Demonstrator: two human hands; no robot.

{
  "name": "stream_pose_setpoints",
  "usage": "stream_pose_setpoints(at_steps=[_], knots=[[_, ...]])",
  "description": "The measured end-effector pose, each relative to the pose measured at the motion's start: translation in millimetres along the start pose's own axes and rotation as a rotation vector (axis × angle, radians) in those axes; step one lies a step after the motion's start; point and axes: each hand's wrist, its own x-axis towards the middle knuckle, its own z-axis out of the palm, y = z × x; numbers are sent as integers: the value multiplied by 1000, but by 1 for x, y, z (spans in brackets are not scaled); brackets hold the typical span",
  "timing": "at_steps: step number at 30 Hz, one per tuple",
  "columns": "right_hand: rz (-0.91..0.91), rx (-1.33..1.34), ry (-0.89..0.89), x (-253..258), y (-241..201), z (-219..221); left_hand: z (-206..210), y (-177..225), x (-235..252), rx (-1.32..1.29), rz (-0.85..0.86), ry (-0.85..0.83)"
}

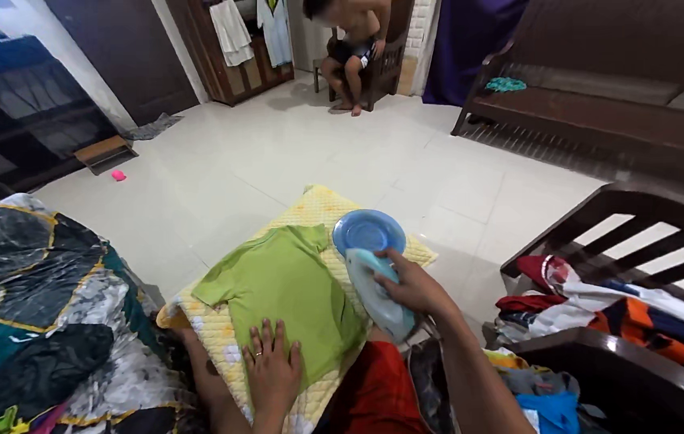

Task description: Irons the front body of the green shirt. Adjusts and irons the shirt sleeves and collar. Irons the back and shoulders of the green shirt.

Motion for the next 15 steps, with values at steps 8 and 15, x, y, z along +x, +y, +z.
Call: stream_pose_setpoints(at_steps=[8, 15], knots=[[145, -150, 163, 121, 16, -19, -7, 5, -3, -91, -64, -53], [159, -108, 178, 141, 40, -22, -9, 5, -2, -125, -60, -28]])
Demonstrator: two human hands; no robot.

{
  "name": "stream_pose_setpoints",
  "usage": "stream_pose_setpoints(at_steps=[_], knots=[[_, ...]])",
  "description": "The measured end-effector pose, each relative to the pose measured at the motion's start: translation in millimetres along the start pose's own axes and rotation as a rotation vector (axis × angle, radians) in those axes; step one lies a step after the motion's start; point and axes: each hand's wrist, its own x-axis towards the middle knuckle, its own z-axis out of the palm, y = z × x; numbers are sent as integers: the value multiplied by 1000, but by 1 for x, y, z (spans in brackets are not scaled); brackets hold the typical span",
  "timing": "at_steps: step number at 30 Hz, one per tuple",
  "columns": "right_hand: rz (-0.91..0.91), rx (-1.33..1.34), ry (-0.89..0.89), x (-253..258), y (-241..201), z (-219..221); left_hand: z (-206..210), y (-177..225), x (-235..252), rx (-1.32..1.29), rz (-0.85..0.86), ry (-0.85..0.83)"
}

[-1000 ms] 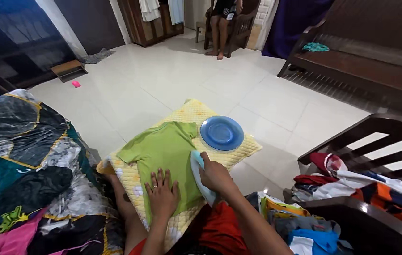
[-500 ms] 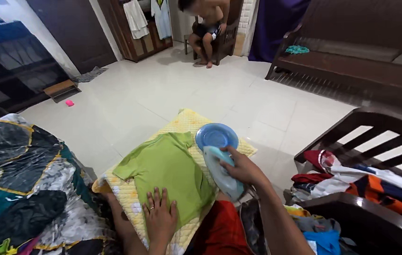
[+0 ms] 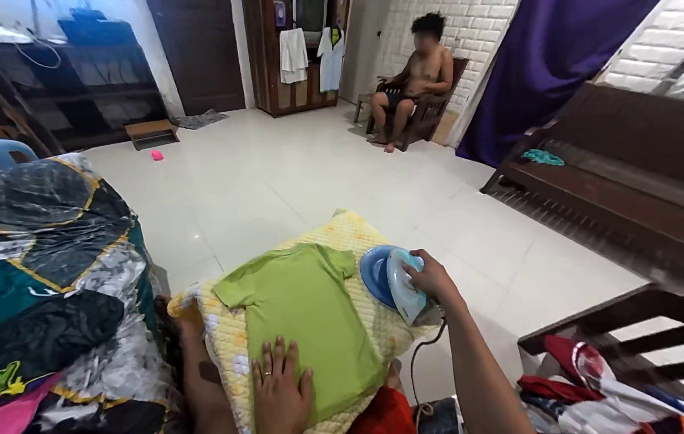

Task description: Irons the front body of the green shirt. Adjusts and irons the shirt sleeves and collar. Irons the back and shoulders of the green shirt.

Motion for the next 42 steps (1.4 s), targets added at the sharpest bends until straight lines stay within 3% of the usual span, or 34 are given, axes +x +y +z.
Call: stream_pose_setpoints(at_steps=[5, 9, 11, 15, 20, 24, 31, 37, 40, 42], knots=[[15, -153, -14, 2, -8, -12, -10, -6, 2, 2, 46, 12], [-152, -263, 267, -3, -53, -25, -58, -27, 46, -163, -79, -92], [-277, -197, 312, 3, -83, -16, -75, -47, 87, -216, -153, -63], [-359, -118, 141, 49, -124, 44, -99, -77, 172, -271, -234, 56], [-323, -136, 64, 102, -126, 135, -82, -98, 232, -180, -270, 82], [-293, -249, -78, 104, -128, 168, -64, -121, 245, -132, -241, -5], [-344, -249, -93, 111, -132, 163, -63, -125, 237, -199, -130, 202], [-567, -311, 80, 145, -152, 174, -63, -139, 259, -57, -223, 189], [-539, -394, 71, 153, -154, 183, -59, -143, 263, -26, -304, 146], [-486, -397, 90, 141, -160, 176, -63, -130, 254, -27, -294, 217]])
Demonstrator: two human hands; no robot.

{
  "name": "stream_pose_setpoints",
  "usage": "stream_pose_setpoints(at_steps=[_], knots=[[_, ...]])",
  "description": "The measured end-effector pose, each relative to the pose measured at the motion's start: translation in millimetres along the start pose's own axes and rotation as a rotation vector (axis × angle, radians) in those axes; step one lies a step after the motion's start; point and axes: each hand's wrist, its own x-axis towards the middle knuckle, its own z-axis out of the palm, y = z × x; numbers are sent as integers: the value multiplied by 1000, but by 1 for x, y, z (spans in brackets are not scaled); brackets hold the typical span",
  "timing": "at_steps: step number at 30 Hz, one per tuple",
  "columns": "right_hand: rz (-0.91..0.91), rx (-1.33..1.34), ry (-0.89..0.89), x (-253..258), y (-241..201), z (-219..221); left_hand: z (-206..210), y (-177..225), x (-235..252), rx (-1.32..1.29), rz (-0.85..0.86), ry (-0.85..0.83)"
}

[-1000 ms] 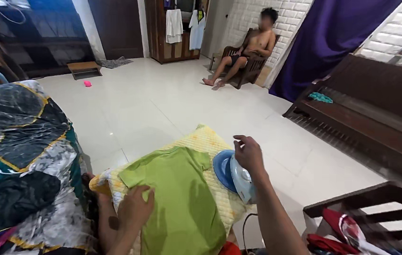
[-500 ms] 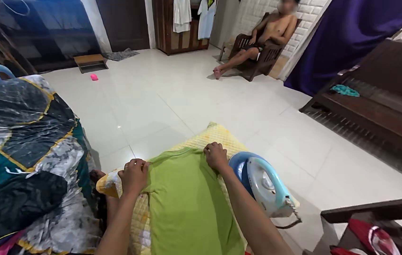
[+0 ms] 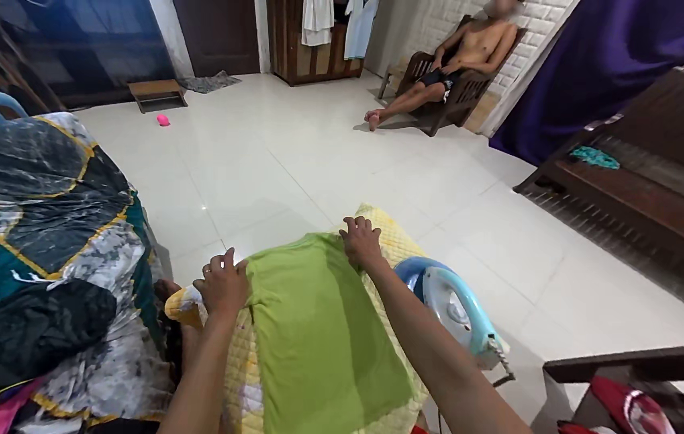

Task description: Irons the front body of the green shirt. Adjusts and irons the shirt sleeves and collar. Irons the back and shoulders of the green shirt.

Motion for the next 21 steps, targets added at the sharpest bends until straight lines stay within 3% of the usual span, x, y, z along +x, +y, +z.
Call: stream_pose_setpoints(at_steps=[3, 7, 10, 14, 18, 21], knots=[[61, 61, 128, -48, -10, -46, -15, 28, -44, -26, 146, 126], [288, 83, 321, -137, 13, -102, -23, 67, -132, -64, 325, 42], [551, 119, 115, -182, 46, -137, -7, 67, -187, -71, 356, -10], [644, 84, -173, -198, 75, -157, -17, 37, -225, -90, 98, -73], [626, 80, -212, -206, 85, -157, -46, 9, -247, -182, -193, -153], [558, 107, -201, -220, 53, -163, -59, -3, -261, -204, -288, -343]])
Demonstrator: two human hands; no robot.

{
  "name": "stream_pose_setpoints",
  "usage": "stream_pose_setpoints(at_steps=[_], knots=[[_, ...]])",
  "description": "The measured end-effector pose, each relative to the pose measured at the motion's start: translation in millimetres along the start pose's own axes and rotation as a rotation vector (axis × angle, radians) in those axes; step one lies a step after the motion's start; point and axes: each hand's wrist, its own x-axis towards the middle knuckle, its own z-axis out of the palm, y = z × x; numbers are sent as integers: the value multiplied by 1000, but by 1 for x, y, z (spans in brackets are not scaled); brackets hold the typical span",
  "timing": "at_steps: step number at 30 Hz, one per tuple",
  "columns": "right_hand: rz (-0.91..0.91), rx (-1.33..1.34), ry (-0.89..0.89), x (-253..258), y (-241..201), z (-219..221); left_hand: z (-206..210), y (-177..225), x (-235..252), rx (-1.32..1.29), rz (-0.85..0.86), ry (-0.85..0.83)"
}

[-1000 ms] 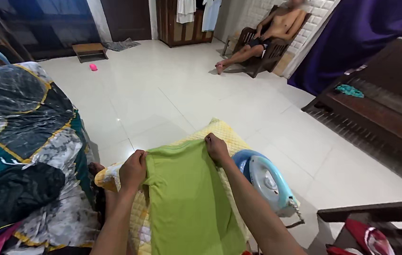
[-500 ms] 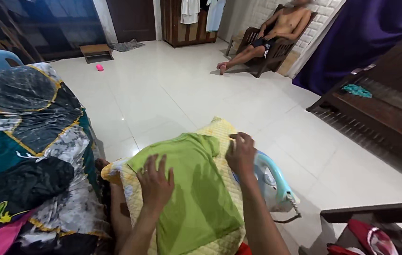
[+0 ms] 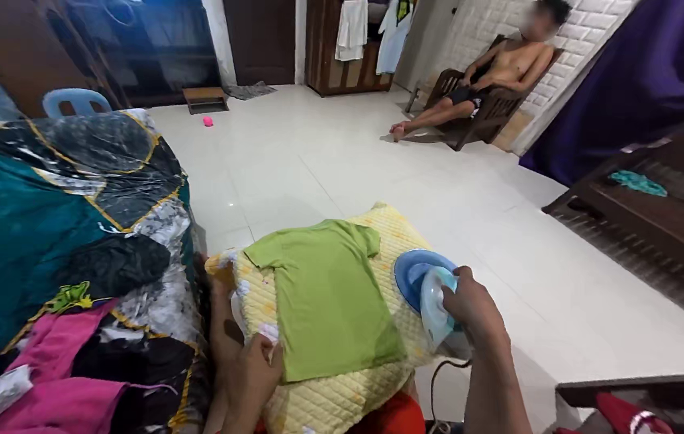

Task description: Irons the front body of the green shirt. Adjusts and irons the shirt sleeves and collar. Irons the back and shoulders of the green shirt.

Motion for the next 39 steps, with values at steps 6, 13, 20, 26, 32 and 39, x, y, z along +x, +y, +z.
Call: stream_pose_setpoints(at_steps=[6, 13, 20, 26, 32, 39], knots=[[-258, 230, -63, -72, -64, 37, 9, -12, -8, 56, 42, -121], [-484, 264, -350, -111, -150, 119, 3, -26, -8, -107, 77, -170], [-458, 176, -372, -61, -243, 138, 1, -30, 0, -135, 61, -216], [-456, 113, -381, -14, -281, 140, 2, -33, 3, -108, 58, -231], [-411, -13, -429, -85, -243, 134, 3, -40, -8, -191, 102, -226], [-437, 51, -478, -98, -233, 132, 11, -46, -15, -195, 93, -180]])
